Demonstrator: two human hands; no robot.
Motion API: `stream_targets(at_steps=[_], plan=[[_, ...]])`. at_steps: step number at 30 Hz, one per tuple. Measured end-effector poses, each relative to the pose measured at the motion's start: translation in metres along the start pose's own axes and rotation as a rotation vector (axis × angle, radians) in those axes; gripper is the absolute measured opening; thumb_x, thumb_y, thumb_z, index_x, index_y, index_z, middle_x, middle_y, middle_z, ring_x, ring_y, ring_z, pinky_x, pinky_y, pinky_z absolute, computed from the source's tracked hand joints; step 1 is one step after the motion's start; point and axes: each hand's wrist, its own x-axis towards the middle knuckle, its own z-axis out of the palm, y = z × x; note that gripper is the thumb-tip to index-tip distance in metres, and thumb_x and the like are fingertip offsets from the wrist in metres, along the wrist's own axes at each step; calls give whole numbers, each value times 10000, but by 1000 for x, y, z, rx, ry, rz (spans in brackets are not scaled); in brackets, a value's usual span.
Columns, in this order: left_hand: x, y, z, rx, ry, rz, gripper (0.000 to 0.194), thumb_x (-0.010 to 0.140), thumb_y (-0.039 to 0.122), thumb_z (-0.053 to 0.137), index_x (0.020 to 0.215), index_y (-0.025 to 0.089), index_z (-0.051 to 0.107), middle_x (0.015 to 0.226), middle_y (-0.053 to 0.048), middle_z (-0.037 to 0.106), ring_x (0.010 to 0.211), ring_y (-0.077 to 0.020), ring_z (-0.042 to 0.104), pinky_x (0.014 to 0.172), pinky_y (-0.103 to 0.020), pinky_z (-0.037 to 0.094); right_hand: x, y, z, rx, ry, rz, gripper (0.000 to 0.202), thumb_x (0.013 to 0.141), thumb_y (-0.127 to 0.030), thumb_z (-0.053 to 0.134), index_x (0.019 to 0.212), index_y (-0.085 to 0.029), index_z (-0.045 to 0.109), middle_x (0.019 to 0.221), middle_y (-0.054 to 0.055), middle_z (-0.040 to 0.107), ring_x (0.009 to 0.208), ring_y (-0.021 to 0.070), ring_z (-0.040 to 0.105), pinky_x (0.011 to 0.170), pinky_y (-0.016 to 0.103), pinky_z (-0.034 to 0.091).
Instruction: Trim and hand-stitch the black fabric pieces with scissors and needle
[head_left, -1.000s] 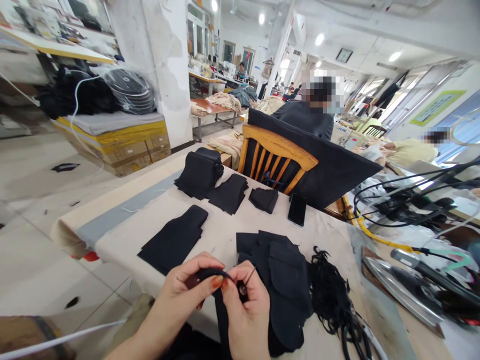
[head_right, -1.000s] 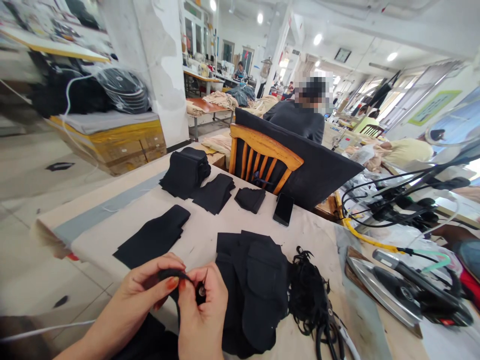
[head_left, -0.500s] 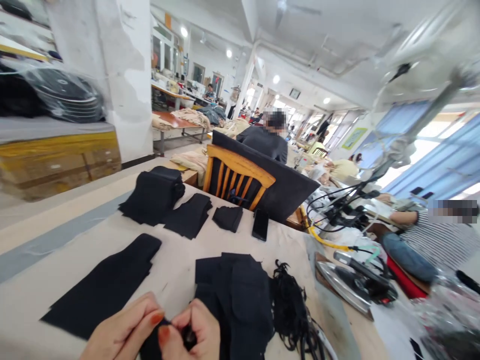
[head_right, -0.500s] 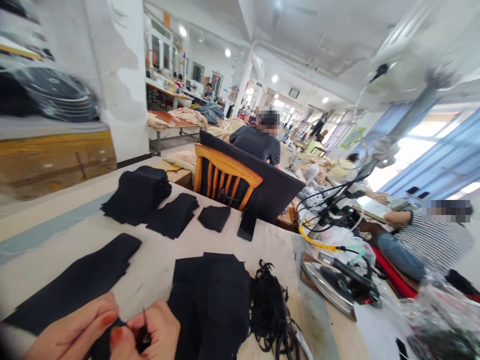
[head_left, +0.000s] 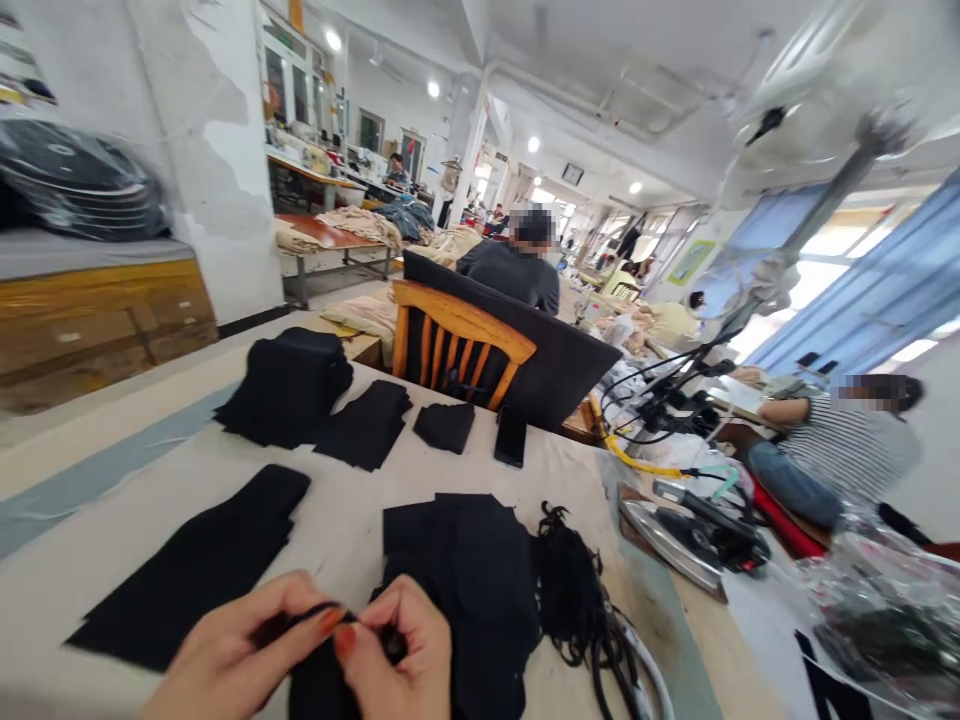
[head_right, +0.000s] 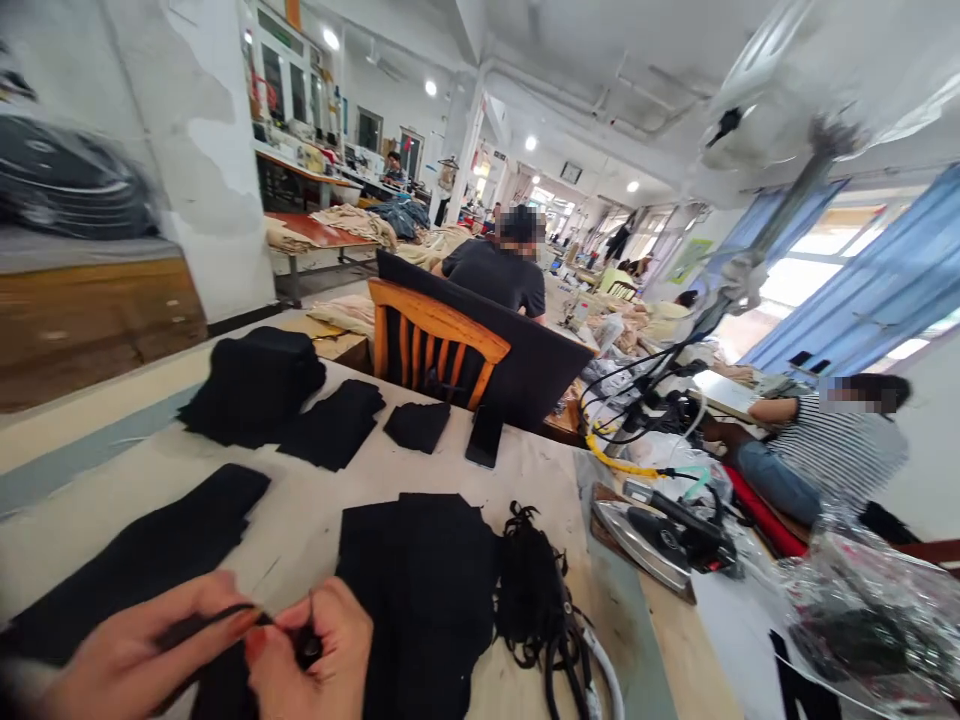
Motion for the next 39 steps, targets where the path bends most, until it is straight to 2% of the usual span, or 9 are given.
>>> stream_targets(at_steps=[3, 7, 10, 14, 17, 21, 28, 36, 39], plan=[[-4, 11, 3, -85, -133, -128, 315, 768, 502, 652, 734, 196, 722, 567, 25, 546, 466, -113, 439, 410, -188, 367, 1, -3, -10, 54, -16, 91, 269, 788, -396, 652, 655, -194, 534, 662, -40, 415, 594, 110, 369, 553, 227, 337], [-10, 22, 6, -199, -122, -181, 303, 722, 443, 729, 881, 185, 734, 672, 2, 640, 505, -112, 507, 444, -191, 427, 1, -4, -20, 83, -45, 134, 274, 810, -399, 649, 671, -184, 552, 674, -40, 425, 606, 105, 373, 567, 217, 349], [-13, 29, 6, -211, -127, -188, 256, 703, 407, 754, 802, 173, 724, 642, 5, 644, 524, -121, 536, 469, -198, 458, 1, -9, -21, 48, -60, 142, 213, 823, -361, 644, 719, -184, 586, 696, -28, 486, 622, 111, 427, 586, 216, 389], [-17, 36, 4, -131, -190, -134, 231, 786, 400, 678, 767, 173, 718, 656, 3, 646, 523, -117, 565, 521, -207, 473, 2, -17, -18, -14, -98, 115, 150, 839, -333, 621, 800, -189, 639, 766, 0, 559, 711, 141, 520, 666, 239, 443], [-20, 36, 5, -28, -201, -91, 253, 842, 410, 607, 799, 186, 718, 615, 25, 591, 482, -101, 528, 486, -192, 438, 3, -18, -17, -51, -82, 62, 157, 834, -315, 622, 740, -189, 625, 722, -10, 546, 674, 134, 513, 643, 237, 434], [-23, 34, 6, -7, -147, -88, 259, 813, 436, 622, 765, 193, 696, 577, 49, 496, 444, -82, 414, 388, -163, 361, 1, -18, -16, -23, -45, 48, 148, 812, -295, 643, 715, -191, 600, 702, -18, 539, 654, 130, 509, 625, 237, 434], [-22, 36, 9, -143, -125, -106, 218, 745, 369, 699, 661, 183, 622, 609, 43, 486, 554, -114, 465, 457, -183, 456, -2, -18, -12, -16, -105, 101, 194, 849, -327, 613, 718, -193, 566, 691, -25, 491, 637, 122, 445, 593, 228, 402], [-25, 32, 4, -282, -225, -160, 144, 753, 309, 722, 822, 206, 648, 717, 19, 591, 647, -124, 529, 538, -181, 475, -9, -12, -9, 110, -107, 78, 127, 879, -300, 591, 789, -211, 585, 767, -19, 513, 710, 127, 493, 673, 237, 423], [-27, 32, 4, -258, -203, -165, 174, 761, 348, 717, 851, 204, 678, 717, 8, 603, 645, -128, 532, 529, -182, 471, -10, -10, -10, 106, -116, 85, 102, 879, -280, 590, 803, -212, 595, 789, -14, 520, 738, 132, 501, 702, 245, 424]])
